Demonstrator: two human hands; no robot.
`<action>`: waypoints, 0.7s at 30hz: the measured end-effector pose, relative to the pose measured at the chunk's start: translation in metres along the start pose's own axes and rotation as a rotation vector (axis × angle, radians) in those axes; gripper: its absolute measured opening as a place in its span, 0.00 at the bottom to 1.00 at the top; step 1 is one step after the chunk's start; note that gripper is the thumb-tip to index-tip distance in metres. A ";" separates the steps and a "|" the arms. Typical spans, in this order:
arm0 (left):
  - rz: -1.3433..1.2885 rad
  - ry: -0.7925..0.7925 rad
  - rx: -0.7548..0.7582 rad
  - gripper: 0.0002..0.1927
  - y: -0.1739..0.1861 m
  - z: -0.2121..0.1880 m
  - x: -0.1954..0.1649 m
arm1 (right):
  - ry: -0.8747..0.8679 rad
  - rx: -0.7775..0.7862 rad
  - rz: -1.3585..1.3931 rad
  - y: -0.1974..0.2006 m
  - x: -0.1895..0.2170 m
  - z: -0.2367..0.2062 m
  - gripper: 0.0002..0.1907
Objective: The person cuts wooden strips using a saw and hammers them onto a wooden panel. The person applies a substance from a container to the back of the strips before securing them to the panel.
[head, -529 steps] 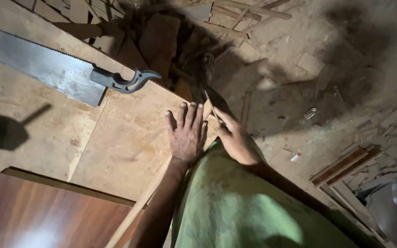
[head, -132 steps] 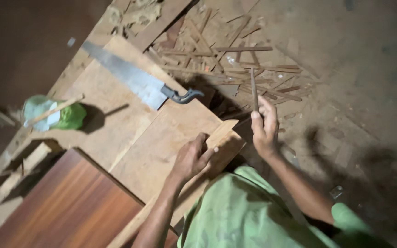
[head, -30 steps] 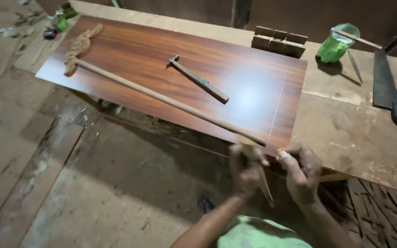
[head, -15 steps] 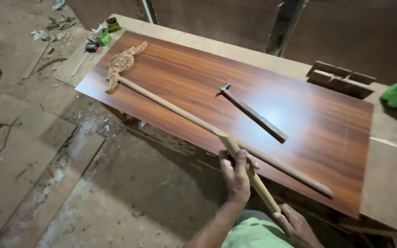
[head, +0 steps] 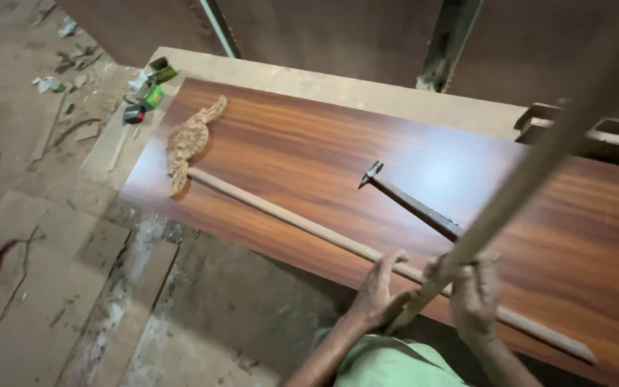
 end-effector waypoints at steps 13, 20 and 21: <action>0.274 -0.131 0.073 0.13 0.141 -0.031 0.073 | 0.134 -0.700 -0.740 -0.010 0.060 0.033 0.37; 0.567 -0.138 0.283 0.20 0.208 0.069 0.095 | 0.048 0.107 -1.677 0.029 -0.014 0.058 0.27; 0.564 -0.169 0.277 0.19 0.215 0.084 0.099 | 0.143 0.196 -1.694 0.039 -0.026 0.067 0.30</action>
Point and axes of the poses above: each hand's wrist, its own z-axis towards the middle knuckle, its own y-axis out of the back of the hand, x = y × z, the point moved 2 cm from there along z, towards the middle knuckle, and after that the axes turned 9 degrees about x, right-handed, at the moved point
